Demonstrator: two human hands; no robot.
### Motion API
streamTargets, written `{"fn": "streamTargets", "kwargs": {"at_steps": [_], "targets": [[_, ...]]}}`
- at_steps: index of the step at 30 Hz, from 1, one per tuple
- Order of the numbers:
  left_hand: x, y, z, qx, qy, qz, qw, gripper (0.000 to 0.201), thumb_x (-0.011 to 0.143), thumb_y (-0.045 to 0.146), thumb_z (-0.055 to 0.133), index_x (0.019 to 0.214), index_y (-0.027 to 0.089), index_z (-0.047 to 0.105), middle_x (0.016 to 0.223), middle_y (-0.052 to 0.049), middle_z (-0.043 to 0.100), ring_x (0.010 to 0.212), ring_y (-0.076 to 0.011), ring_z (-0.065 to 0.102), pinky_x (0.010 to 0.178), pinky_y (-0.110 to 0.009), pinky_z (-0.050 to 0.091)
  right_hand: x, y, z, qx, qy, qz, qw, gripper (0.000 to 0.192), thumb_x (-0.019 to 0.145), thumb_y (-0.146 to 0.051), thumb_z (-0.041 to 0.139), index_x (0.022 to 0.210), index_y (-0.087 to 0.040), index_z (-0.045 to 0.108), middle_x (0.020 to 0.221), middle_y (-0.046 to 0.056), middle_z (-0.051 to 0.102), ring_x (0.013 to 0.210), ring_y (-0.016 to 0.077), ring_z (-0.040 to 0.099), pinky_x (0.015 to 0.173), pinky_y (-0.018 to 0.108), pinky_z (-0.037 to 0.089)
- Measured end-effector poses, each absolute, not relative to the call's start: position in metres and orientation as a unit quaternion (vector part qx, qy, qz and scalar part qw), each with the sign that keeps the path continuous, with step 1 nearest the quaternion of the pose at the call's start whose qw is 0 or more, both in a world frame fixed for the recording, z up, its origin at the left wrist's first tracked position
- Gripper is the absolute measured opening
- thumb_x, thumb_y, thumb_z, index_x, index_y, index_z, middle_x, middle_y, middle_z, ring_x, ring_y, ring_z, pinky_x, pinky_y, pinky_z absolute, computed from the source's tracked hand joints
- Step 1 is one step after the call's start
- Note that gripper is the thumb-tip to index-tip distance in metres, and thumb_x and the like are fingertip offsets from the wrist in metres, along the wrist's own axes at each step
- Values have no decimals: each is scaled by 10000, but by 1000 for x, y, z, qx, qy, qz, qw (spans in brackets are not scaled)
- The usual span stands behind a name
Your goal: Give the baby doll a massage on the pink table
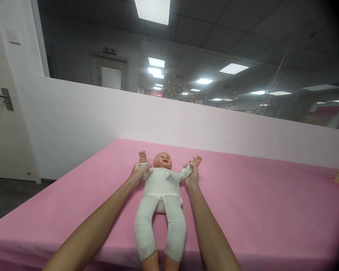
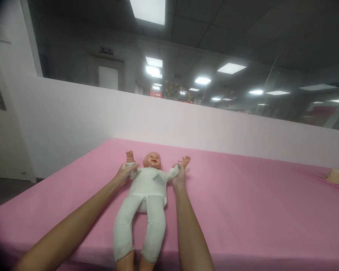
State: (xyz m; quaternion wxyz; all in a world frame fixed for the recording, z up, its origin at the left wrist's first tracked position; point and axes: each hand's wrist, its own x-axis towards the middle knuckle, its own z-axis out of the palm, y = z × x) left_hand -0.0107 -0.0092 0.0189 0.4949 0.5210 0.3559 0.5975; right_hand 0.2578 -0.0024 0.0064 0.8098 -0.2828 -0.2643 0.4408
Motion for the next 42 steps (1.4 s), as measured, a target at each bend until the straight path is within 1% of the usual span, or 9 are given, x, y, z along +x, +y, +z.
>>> {"fn": "streamTargets", "kwargs": {"at_steps": [7,11,15,19,22,30,34,38,42], "targets": [[-9,-8,19,522,348,598,499,377,676,421,860,694,189,563,590,30,566,525,-110,505,544,-256,391,251,-3,-4,-267,-347,514,738,404,618,-213,757,982,-217,581,928,37,749,963,225,718,826,339,579],[-9,-9,20,526,344,597,499,380,688,424,855,678,192,553,580,34,552,521,-107,493,540,-253,387,248,-5,-1,-271,-321,531,736,447,694,-335,788,1061,-250,548,810,-1,726,730,193,711,648,310,568],[-9,-10,20,530,339,595,500,369,707,423,845,689,190,559,600,30,560,534,-107,495,547,-251,394,247,-7,4,-271,-271,524,761,363,686,-312,738,973,-256,522,534,-124,483,410,79,439,434,191,376],[-9,-10,19,539,332,591,500,360,717,429,836,687,182,575,608,23,567,542,-109,505,556,-251,399,243,-10,7,-294,-244,505,774,269,701,-351,705,817,-243,488,465,-145,292,364,57,255,375,185,204],[-10,-9,18,540,333,588,503,358,717,429,835,690,182,577,610,22,568,543,-108,504,556,-250,400,238,-13,8,-309,-239,475,788,362,732,-458,731,737,-242,440,461,-140,265,368,53,208,373,202,176],[-9,-8,17,536,337,590,500,370,707,430,844,703,178,574,611,24,571,542,-103,501,552,-246,403,234,-17,12,-292,-254,441,810,408,757,-571,723,764,-234,493,507,-126,348,364,39,198,359,201,173],[-9,-10,20,533,345,587,503,367,695,430,847,716,176,583,609,25,579,544,-106,509,559,-250,412,241,-13,15,-247,-264,459,811,399,783,-621,646,897,-250,555,596,-91,493,410,71,408,398,205,347],[-9,-10,21,533,343,586,505,372,693,428,846,698,180,568,597,29,571,536,-103,498,554,-250,408,250,-8,15,-261,-259,464,806,304,711,-403,729,901,-251,546,742,-42,627,628,126,620,564,247,523],[-9,-9,19,534,345,585,504,363,705,428,836,704,178,572,606,27,574,544,-103,502,560,-250,412,257,-6,14,-280,-276,429,813,251,711,-331,687,820,-266,470,596,-102,451,474,85,457,477,213,436]]}}
